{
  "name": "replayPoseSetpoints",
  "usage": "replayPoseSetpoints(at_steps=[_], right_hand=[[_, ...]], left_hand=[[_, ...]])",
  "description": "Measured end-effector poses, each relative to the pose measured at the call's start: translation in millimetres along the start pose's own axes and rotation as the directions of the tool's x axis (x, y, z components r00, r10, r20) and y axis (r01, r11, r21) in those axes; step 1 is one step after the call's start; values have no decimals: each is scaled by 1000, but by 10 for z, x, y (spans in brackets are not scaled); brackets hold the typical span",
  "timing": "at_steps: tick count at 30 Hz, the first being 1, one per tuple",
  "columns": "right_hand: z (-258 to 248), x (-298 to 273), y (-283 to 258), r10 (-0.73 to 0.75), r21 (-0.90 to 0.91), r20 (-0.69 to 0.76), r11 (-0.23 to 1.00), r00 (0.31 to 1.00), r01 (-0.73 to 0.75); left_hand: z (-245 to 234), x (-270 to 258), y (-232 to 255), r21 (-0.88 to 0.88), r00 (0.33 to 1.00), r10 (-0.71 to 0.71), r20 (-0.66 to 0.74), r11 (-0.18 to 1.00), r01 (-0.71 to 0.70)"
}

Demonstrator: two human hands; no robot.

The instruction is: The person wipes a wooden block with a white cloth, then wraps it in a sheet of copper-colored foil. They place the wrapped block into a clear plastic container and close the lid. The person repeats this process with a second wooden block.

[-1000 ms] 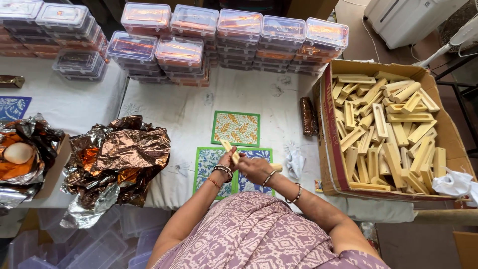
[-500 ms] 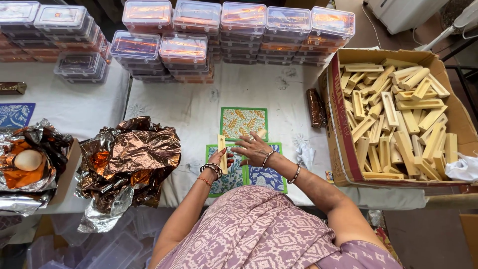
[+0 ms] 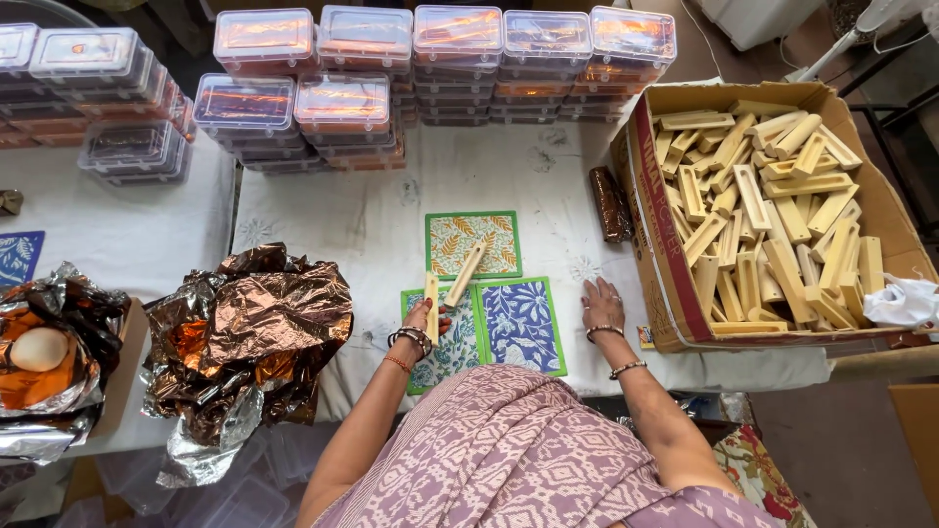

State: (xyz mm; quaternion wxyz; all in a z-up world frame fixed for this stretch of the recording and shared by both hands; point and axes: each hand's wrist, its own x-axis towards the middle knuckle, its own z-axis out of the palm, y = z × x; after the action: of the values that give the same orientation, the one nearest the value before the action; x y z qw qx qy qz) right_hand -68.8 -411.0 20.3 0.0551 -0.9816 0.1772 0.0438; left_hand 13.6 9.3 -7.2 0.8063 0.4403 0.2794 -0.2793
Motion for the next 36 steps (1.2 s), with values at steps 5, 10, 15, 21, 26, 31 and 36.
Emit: replayPoseSetpoints(at_steps=[5, 10, 15, 21, 26, 31, 36], right_hand=[[-164, 24, -123, 125, 265, -155, 961, 980, -81], [-918, 125, -977, 88, 546, -510, 802, 855, 243], [-1732, -490, -2241, -249, 623, -673, 316, 696, 715], [-1805, -519, -2395, -554, 191, -667, 518, 498, 834], [-1841, -134, -2354, -577, 137, -618, 589, 533, 796], [-1839, 124, -2256, -423, 229, -622, 707, 659, 669], [-1870, -392, -2441, -534, 177, -597, 640, 599, 747]], left_hand=[[274, 66, 152, 94, 984, 85, 156, 990, -100], [736, 90, 308, 156, 939, 198, 282, 956, -249], [1088, 470, 58, -249, 867, 184, 463, 966, -71], [1187, -336, 304, -129, 866, 126, 485, 989, -71], [1095, -419, 339, 314, 885, 241, 398, 871, -378], [1406, -1014, 572, 449, 858, 273, 436, 760, -470], [749, 614, -81, 368, 856, 412, 313, 778, -509]])
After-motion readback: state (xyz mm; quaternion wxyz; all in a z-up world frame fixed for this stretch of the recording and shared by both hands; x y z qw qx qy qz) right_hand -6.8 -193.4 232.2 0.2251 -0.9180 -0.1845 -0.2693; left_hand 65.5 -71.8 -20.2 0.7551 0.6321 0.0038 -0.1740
